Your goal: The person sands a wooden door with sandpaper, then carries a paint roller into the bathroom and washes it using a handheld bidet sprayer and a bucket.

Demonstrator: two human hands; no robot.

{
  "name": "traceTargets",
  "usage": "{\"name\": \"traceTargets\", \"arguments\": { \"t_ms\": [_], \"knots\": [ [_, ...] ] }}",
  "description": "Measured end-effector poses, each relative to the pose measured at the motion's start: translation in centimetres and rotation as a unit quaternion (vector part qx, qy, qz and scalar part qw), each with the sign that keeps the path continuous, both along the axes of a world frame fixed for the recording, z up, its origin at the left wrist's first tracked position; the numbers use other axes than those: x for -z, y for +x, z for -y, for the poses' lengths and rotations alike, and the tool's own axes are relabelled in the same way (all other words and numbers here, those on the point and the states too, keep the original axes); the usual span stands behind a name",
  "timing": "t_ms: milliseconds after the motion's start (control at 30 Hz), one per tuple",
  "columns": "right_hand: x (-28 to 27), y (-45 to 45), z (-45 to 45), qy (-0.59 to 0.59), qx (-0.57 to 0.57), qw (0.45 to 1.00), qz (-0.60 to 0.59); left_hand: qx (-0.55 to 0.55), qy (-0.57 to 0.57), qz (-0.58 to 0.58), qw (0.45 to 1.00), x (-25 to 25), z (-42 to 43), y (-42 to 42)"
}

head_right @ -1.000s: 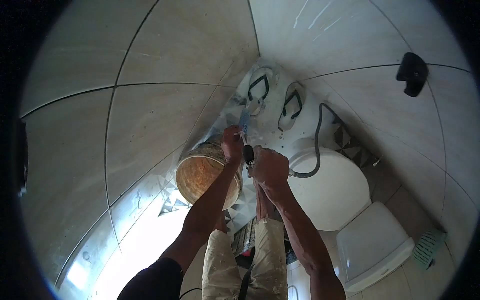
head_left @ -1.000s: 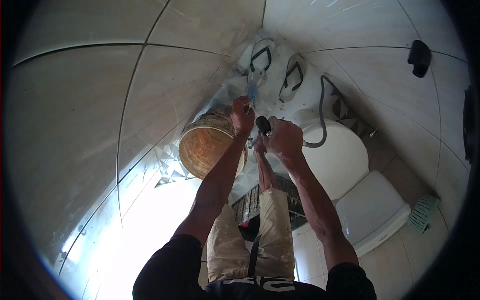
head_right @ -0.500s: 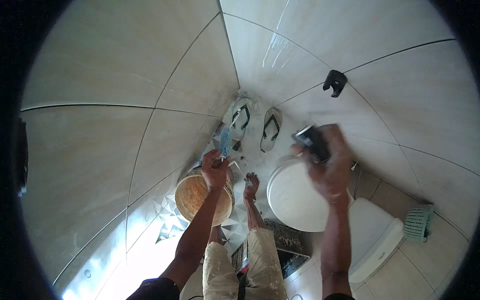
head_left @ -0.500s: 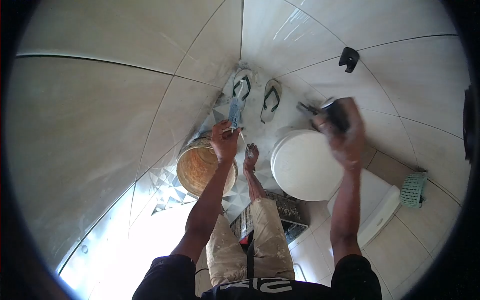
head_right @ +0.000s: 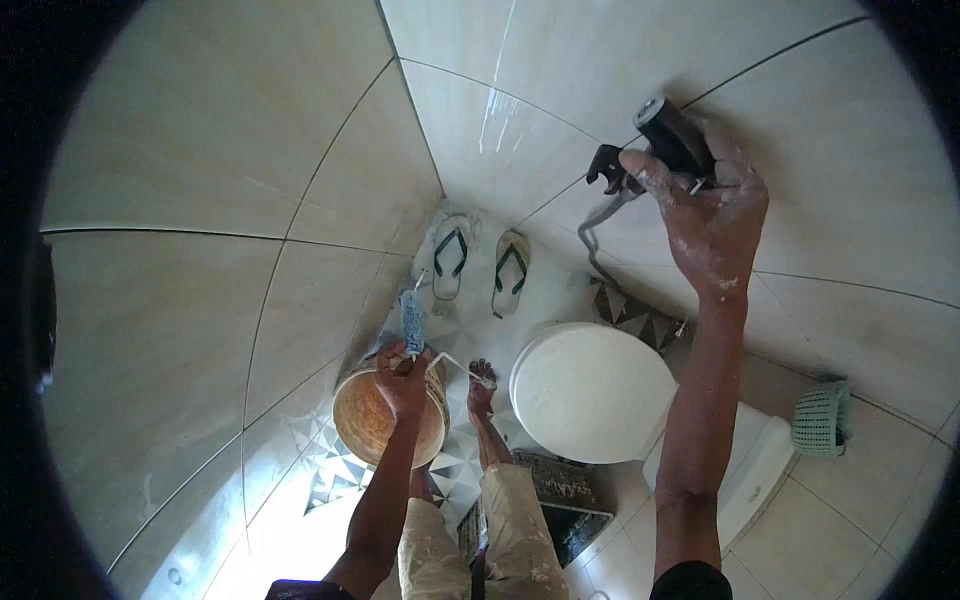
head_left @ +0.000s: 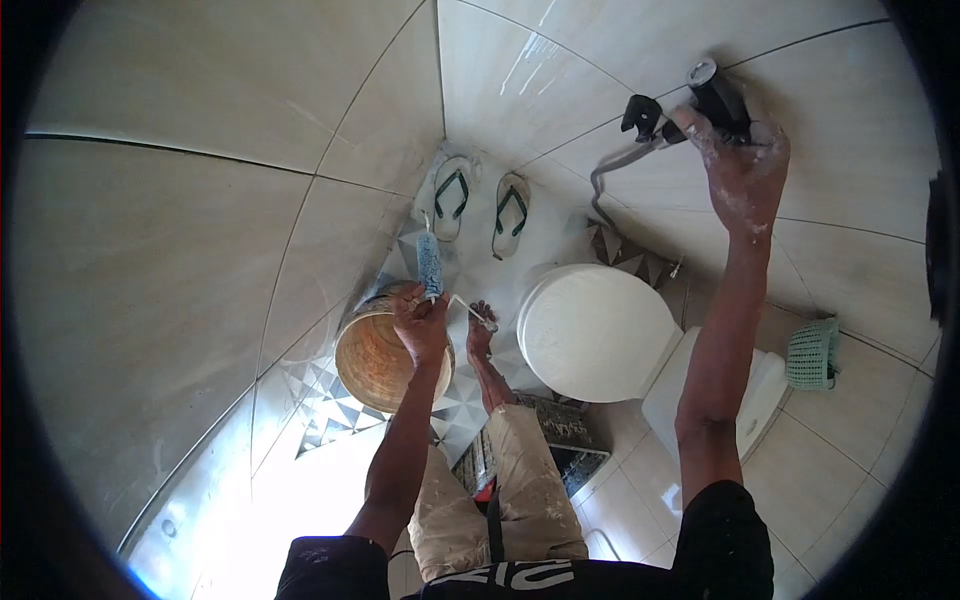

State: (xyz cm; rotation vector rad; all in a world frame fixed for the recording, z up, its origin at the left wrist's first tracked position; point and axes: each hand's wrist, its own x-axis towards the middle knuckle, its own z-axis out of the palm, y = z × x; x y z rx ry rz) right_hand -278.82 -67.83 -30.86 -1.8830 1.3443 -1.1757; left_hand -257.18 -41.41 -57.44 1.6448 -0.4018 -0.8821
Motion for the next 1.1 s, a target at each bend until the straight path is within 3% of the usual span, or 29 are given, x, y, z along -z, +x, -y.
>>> {"name": "traceTargets", "arguments": {
  "t_ms": [233, 300, 333, 467, 533, 567, 633, 833, 967, 1033, 1100],
  "knots": [
    [-0.8, 0.5, -0.2, 0.032, -0.012, 0.999, -0.017, 0.021, -0.013, -0.029, 0.999, -0.7, 0.0, -1.1],
    [-0.1, 1.0, -0.2, 0.006, -0.058, 0.998, -0.003, 0.015, 0.014, -0.008, 1.0, -1.1, 0.1, -1.2],
    [-0.2, 1.4, -0.3, -0.016, -0.04, 0.998, -0.046, 0.017, 0.015, -0.006, 1.0, -1.1, -0.1, -1.3],
    [1.2, 1.4, 0.4, -0.049, -0.018, 0.998, -0.037, -0.002, 0.031, -0.048, 0.998, -1.3, 0.0, -1.3],
    [1.7, 1.3, 0.1, -0.041, -0.01, 0.995, 0.094, -0.011, 0.03, -0.046, 0.998, -1.0, -0.5, -0.9],
    [1.8, 1.4, 0.1, -0.037, -0.01, 0.995, 0.096, -0.002, 0.023, -0.056, 0.998, -0.6, -0.7, -0.6],
    [1.9, 1.2, 0.5, -0.082, 0.098, 0.992, 0.0, 0.009, 0.016, -0.068, 0.998, -0.2, -1.1, -0.6],
    [3.6, 2.1, 0.8, -0.107, 0.068, 0.992, 0.004, -0.006, 0.012, -0.065, 0.998, -1.4, -0.8, -1.3],
    [4.0, 2.1, -1.1, -0.038, 0.108, 0.993, -0.025, -0.014, 0.002, -0.039, 0.999, -1.1, -0.6, -2.0],
    [5.4, 2.5, -2.4, -0.185, 0.204, 0.955, -0.107, -0.012, -0.024, -0.004, 1.0, -1.2, -0.6, -2.1],
    [7.8, 2.7, -6.2, -0.195, 0.214, 0.952, -0.101, -0.005, 0.012, -0.045, 0.999, -1.8, -0.4, -2.3]
  ]
}}
